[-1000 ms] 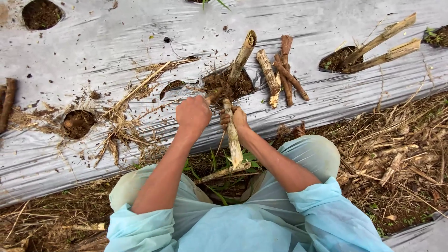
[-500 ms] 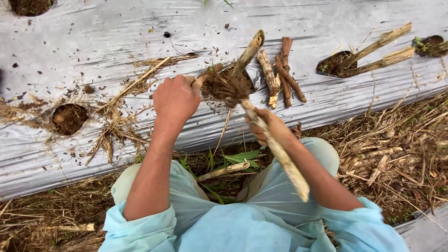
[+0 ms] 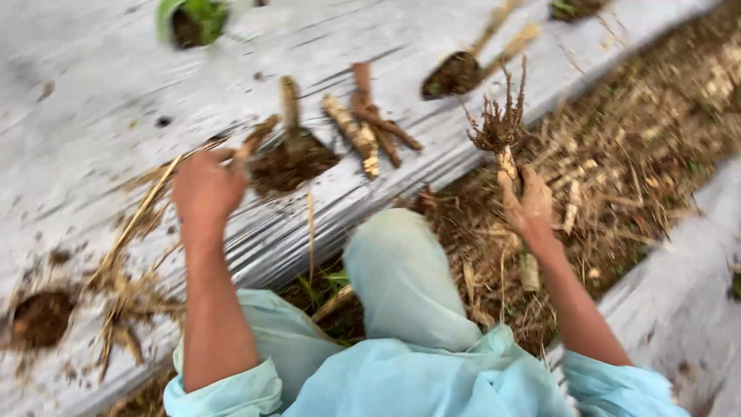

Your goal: The person uses a wooden stick to dig a hole in the soil through a plastic sheet, then places a plant into the hole and covers the roots with soil.

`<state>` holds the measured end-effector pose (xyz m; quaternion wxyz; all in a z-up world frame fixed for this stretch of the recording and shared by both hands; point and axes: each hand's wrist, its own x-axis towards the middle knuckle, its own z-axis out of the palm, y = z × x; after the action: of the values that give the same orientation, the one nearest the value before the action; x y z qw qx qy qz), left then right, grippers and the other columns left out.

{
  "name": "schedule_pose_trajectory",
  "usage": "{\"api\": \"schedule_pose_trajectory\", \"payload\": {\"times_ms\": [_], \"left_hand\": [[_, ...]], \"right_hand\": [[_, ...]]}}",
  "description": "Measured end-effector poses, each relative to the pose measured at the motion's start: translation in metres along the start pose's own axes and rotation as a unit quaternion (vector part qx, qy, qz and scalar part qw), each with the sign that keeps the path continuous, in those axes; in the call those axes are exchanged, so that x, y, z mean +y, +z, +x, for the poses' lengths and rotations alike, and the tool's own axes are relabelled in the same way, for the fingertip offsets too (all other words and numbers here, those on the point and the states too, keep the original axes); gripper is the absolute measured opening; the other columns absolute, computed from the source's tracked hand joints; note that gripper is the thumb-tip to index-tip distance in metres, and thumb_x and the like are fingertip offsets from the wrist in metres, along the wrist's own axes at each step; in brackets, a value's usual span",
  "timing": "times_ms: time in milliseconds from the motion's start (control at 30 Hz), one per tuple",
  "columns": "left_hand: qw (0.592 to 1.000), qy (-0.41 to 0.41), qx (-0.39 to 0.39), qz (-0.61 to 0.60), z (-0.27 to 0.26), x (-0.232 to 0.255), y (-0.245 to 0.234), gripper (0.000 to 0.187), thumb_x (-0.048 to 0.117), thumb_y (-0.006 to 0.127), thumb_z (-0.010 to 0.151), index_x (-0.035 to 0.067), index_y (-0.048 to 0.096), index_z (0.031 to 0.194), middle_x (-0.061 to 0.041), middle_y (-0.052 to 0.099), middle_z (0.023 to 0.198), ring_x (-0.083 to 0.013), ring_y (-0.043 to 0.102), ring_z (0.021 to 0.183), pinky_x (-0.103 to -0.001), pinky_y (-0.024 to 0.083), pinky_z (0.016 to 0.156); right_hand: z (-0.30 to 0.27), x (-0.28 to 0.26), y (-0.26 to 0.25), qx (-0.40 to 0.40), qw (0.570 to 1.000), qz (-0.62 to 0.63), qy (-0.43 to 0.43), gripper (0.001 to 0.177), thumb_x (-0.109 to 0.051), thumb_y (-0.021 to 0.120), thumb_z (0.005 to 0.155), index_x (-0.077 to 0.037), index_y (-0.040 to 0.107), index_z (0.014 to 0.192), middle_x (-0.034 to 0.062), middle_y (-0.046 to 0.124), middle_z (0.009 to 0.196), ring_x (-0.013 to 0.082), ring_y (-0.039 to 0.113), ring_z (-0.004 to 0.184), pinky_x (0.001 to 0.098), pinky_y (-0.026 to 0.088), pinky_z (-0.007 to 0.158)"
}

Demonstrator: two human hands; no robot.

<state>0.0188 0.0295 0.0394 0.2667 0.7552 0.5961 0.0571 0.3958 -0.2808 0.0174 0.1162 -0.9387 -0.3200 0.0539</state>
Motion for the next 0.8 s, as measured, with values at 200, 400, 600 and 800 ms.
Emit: {"api": "schedule_pose_trajectory", "payload": {"times_ms": [200, 400, 600, 800], "left_hand": [[0.993, 0.014, 0.097, 0.069, 0.071, -0.062, 0.056, 0.049, 0.059, 0.066, 0.113, 0.015, 0.081, 0.128, -0.031, 0.075, 0.105, -0.0578, 0.067, 0.097, -0.062, 0.050, 0.084], [0.999, -0.048, 0.003, -0.008, 0.041, -0.005, 0.037, 0.046, 0.044, 0.069, 0.113, 0.004, 0.072, 0.135, -0.026, 0.076, 0.103, -0.0275, 0.063, 0.062, -0.044, 0.058, 0.051], [0.991, -0.132, 0.036, -0.013, 0.031, -0.026, 0.015, 0.043, 0.052, 0.069, 0.104, 0.016, 0.078, 0.125, -0.024, 0.075, 0.105, -0.0415, 0.071, 0.090, -0.056, 0.057, 0.078], [0.991, -0.115, 0.053, -0.040, -0.001, -0.018, -0.006, 0.035, 0.047, 0.064, 0.099, 0.024, 0.079, 0.120, -0.024, 0.076, 0.104, -0.0499, 0.067, 0.110, -0.059, 0.054, 0.092]], "right_hand": [[0.003, 0.086, 0.040, 0.037, 0.948, 0.166, 0.269, 0.083, -0.060, 0.046, 0.100, 0.003, 0.033, 0.153, 0.0311, 0.041, 0.152, 0.0464, 0.042, 0.143, 0.0550, 0.039, 0.114], [0.010, 0.058, 0.055, -0.069, 0.957, 0.101, 0.263, 0.112, -0.087, 0.015, 0.081, -0.009, 0.000, 0.161, 0.0167, -0.005, 0.170, 0.0318, 0.002, 0.157, 0.0629, 0.017, 0.123], [-0.006, -0.127, 0.042, -0.174, 0.706, 0.685, 0.035, 0.020, -0.011, 0.059, 0.103, -0.008, 0.061, 0.123, 0.0117, 0.069, 0.118, 0.0208, 0.070, 0.105, 0.0289, 0.064, 0.093], [0.030, -0.231, 0.161, -0.414, 0.492, 0.690, 0.332, 0.027, -0.021, 0.064, 0.089, -0.002, 0.063, 0.109, 0.0188, 0.069, 0.107, 0.0320, 0.073, 0.097, 0.0449, 0.063, 0.085]]}}
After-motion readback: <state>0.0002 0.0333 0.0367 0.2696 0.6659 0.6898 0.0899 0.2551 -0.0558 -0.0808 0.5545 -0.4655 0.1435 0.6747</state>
